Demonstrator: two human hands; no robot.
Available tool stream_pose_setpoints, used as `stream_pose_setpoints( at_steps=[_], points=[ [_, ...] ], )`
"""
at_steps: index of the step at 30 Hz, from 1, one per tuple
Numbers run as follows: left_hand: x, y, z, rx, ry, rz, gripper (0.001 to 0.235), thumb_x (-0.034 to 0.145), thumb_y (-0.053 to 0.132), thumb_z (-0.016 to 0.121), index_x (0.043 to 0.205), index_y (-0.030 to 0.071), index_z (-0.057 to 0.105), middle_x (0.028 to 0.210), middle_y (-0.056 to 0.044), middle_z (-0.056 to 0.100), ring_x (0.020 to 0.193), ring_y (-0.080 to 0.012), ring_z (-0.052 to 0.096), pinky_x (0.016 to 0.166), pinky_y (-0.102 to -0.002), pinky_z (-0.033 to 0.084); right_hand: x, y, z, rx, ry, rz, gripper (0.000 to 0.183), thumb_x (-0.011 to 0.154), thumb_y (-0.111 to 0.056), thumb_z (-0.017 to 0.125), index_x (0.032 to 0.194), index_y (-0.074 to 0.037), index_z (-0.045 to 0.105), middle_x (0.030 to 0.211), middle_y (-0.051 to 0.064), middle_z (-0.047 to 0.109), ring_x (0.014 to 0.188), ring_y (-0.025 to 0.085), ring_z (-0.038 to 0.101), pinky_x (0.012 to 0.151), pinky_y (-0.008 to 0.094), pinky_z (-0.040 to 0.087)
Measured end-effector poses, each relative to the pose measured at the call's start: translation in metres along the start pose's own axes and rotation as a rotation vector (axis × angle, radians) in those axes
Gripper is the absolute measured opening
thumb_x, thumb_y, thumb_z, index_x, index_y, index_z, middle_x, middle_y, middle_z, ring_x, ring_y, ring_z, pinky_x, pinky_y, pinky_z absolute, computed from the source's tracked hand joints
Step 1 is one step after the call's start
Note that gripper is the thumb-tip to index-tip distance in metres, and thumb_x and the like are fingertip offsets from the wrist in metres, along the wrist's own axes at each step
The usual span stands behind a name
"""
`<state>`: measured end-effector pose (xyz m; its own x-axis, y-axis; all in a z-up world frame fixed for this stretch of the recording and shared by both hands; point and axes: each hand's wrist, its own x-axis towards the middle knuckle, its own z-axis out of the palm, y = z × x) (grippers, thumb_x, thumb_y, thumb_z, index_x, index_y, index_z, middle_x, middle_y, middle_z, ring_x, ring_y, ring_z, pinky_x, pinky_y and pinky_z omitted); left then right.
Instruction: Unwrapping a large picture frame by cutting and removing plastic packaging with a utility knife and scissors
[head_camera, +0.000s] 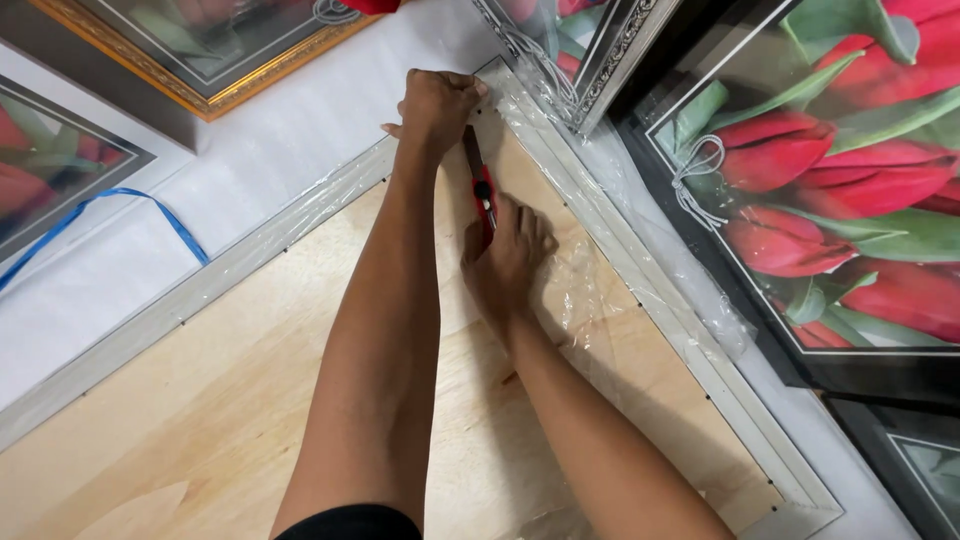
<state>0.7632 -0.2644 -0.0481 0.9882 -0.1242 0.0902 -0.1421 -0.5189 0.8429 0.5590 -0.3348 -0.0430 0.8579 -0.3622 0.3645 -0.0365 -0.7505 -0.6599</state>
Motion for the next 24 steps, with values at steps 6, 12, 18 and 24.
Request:
stream_pose_setpoints(
  at_steps=[6,12,18,24],
  points=[
    [-0.021,-0.003,-0.017,0.215,0.016,0.020,0.047,0.087,0.026,0.071,0.127,0.001,0.066,0.112,-0.017,0.066,0.091,-0.0286,0.071,0.083,-0.040,0.059,0.001,0.007,0.018,-0.138,0.011,0.102,0.045,0.085,-0.018,0.070,0.126,-0.007,0.055,0.115,0.012,0.066,0.110,0.033,0.058,0.088,0.046,0.038],
    [-0.028,-0.005,-0.015,0.099,0.078,0.028,0.017,0.084,0.013,0.079,0.090,-0.003,0.081,0.066,-0.008,0.074,0.050,-0.0129,0.057,0.055,-0.029,0.053,0.001,0.015,0.030,-0.142,0.049,0.119,0.039,0.086,-0.022,0.069,0.119,-0.006,0.056,0.109,0.011,0.067,0.102,0.032,0.060,0.082,0.046,0.039],
    [-0.021,-0.012,-0.014,0.018,0.057,-0.022,0.021,0.088,0.016,0.078,0.101,0.000,0.080,0.072,-0.008,0.079,0.053,-0.0103,0.063,0.057,-0.028,0.055,0.022,0.011,0.041,-0.181,0.035,0.189,0.030,0.088,-0.023,0.066,0.114,-0.009,0.058,0.103,0.009,0.065,0.095,0.030,0.061,0.078,0.050,0.037],
    [-0.014,-0.020,-0.014,0.004,0.073,0.104,0.020,0.082,0.011,0.081,0.095,-0.003,0.080,0.068,-0.009,0.078,0.050,-0.0111,0.060,0.055,-0.028,0.056,0.026,0.016,0.064,-0.167,0.026,0.164,0.030,0.087,-0.027,0.071,0.111,-0.013,0.059,0.099,0.009,0.064,0.093,0.031,0.058,0.079,0.050,0.036]
  ],
)
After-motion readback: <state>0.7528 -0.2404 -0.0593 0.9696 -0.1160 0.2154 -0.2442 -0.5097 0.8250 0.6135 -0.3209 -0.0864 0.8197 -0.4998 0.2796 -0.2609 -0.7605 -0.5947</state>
